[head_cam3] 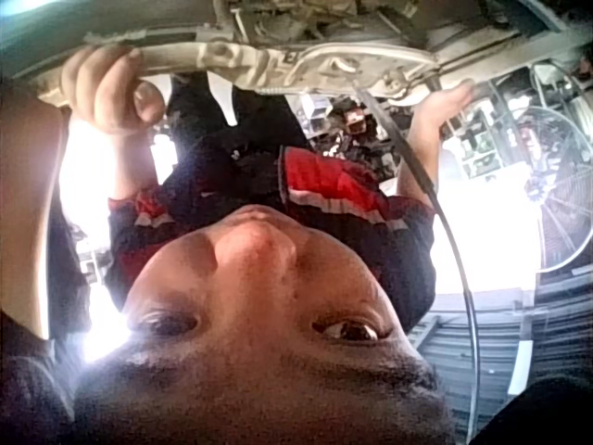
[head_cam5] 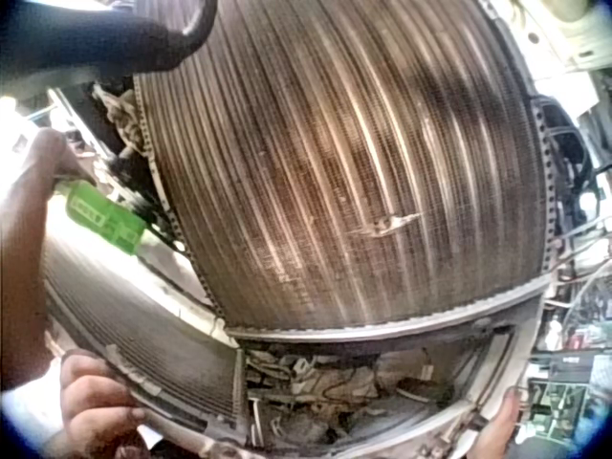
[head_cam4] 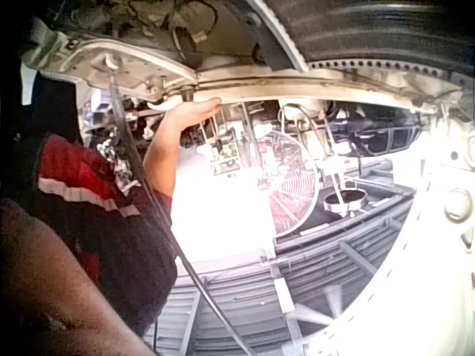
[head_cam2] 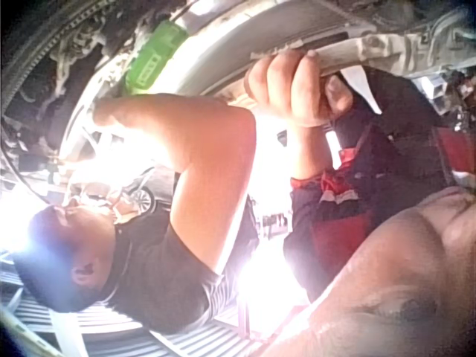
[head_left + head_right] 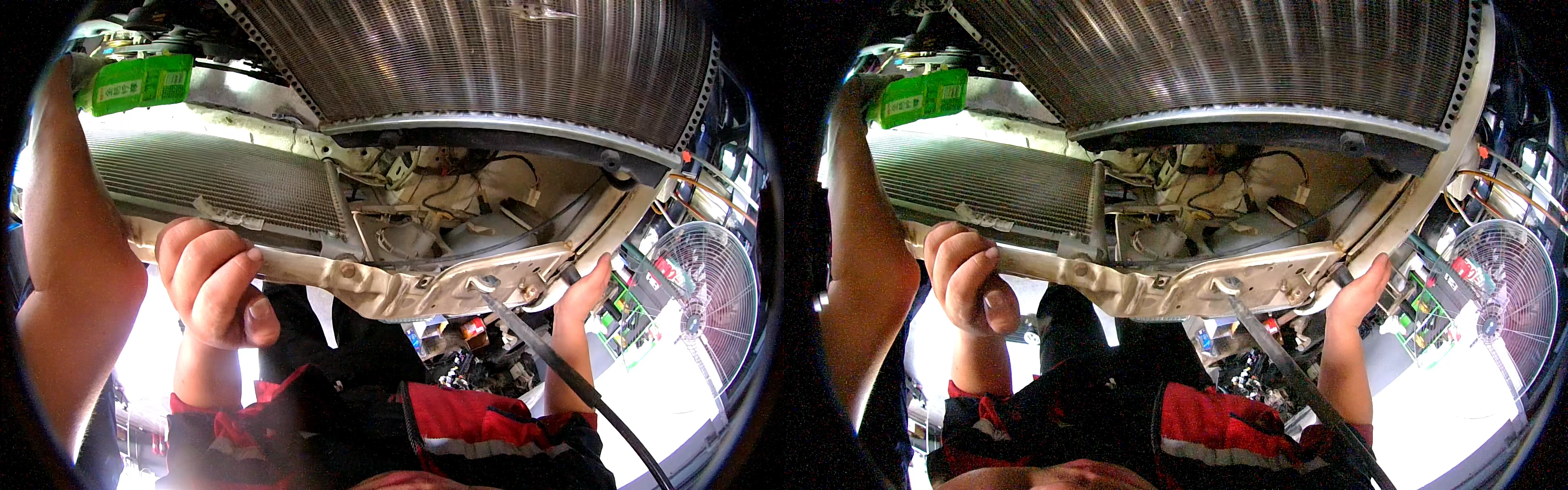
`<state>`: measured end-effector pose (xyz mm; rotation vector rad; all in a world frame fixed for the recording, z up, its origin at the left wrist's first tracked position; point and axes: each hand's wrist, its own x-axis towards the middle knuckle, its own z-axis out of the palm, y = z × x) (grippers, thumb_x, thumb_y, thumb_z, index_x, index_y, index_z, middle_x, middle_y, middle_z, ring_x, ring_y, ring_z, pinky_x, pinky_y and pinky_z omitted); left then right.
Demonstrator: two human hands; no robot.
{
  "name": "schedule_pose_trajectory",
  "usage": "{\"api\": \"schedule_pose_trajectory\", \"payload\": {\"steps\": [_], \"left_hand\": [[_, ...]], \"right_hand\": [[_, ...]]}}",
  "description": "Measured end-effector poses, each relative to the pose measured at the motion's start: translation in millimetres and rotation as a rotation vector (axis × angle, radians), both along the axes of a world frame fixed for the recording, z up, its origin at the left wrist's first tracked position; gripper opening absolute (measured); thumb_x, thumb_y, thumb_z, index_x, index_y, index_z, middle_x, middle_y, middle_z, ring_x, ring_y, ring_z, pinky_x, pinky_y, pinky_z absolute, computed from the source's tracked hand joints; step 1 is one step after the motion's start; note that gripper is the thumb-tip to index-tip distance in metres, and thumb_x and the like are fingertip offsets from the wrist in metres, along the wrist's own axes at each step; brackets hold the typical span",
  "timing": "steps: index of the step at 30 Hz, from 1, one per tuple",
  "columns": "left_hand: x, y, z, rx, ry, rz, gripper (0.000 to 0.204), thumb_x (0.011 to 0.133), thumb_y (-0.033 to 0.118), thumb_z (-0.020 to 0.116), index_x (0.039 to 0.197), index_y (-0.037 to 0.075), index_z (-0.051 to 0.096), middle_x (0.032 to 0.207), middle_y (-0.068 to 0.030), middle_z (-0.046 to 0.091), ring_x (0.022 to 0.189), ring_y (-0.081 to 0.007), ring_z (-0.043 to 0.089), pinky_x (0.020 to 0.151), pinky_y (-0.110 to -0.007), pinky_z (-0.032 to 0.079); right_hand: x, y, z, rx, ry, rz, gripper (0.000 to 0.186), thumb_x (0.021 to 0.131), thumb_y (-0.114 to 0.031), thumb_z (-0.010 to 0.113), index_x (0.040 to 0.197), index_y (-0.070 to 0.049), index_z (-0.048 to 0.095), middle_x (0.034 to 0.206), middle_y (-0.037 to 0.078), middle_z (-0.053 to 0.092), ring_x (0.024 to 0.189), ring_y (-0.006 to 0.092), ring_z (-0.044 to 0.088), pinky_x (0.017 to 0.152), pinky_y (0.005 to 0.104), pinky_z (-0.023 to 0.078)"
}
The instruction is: The person works with a colleague to repair the radiator and cooling system of a car, using their hands to hold and point at the radiator and hoses.
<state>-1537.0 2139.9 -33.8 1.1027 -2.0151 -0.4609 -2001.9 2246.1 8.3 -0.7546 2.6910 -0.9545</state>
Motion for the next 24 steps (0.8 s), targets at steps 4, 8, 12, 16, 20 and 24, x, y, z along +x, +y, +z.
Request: {"api": "schedule_pose_trajectory", "payload": {"steps": [4, 8, 12, 16, 20, 24], "left_hand": [[-0.3, 0.1, 1.1, 0.012, -0.008, 0.007, 0.027, 0.082, 0.029, 0.052, 0.090, 0.004, 0.058, 0.077, -0.0106, 0.057, 0.069, -0.0277, 0.054, 0.063, -0.041, 0.044], [-0.3, -0.1, 1.1, 0.011, -0.009, 0.011, 0.026, 0.082, 0.028, 0.052, 0.089, 0.004, 0.058, 0.076, -0.0105, 0.057, 0.069, -0.0276, 0.054, 0.063, -0.041, 0.044], [-1.2, 0.5, 0.5, 0.011, -0.005, 0.016, 0.026, 0.082, 0.028, 0.052, 0.089, 0.004, 0.058, 0.076, -0.0104, 0.057, 0.068, -0.0275, 0.054, 0.063, -0.041, 0.044], [-0.5, 0.6, 1.1, 0.005, 0.005, 0.013, 0.025, 0.082, 0.028, 0.052, 0.088, 0.004, 0.058, 0.075, -0.0104, 0.057, 0.068, -0.0274, 0.054, 0.063, -0.040, 0.044], [-1.4, 0.9, -0.9, 0.010, 0.017, 0.001, 0.025, 0.082, 0.027, 0.052, 0.088, 0.004, 0.058, 0.076, -0.0105, 0.057, 0.068, -0.0275, 0.054, 0.063, -0.041, 0.044], [-2.5, 0.4, -1.2, 0.015, 0.023, 0.005, 0.024, 0.082, 0.027, 0.053, 0.089, 0.004, 0.058, 0.076, -0.0103, 0.057, 0.069, -0.0275, 0.054, 0.065, -0.042, 0.044]], "right_hand": [[-2.3, 1.9, -1.1, -0.004, 0.027, -0.006, 0.053, 0.099, -0.038, 0.040, 0.126, 0.007, 0.048, 0.124, 0.017, 0.053, 0.114, 0.0258, 0.049, 0.102, 0.0346, 0.031], [5.8, -3.4, 0.9, -0.005, 0.026, -0.014, 0.051, 0.099, -0.038, 0.040, 0.123, 0.006, 0.049, 0.122, 0.017, 0.054, 0.111, 0.0259, 0.050, 0.101, 0.0345, 0.033], [7.4, -4.1, 1.0, 0.010, 0.051, -0.020, 0.050, 0.099, -0.038, 0.040, 0.121, 0.006, 0.050, 0.121, 0.017, 0.055, 0.110, 0.0261, 0.050, 0.100, 0.0345, 0.033], [0.2, -0.2, 2.1, 0.011, 0.016, -0.009, 0.051, 0.100, -0.038, 0.040, 0.124, 0.006, 0.050, 0.122, 0.016, 0.055, 0.112, 0.0248, 0.050, 0.101, 0.0340, 0.033], [2.9, -0.5, 1.8, -0.015, -0.016, -0.041, 0.051, 0.100, -0.037, 0.041, 0.126, 0.006, 0.049, 0.124, 0.014, 0.055, 0.112, 0.0230, 0.051, 0.101, 0.0334, 0.034], [-1.0, 2.0, 1.8, 0.024, 0.023, -0.012, 0.051, 0.100, -0.037, 0.041, 0.126, 0.006, 0.049, 0.124, 0.014, 0.055, 0.112, 0.0230, 0.051, 0.101, 0.0335, 0.034]]}}
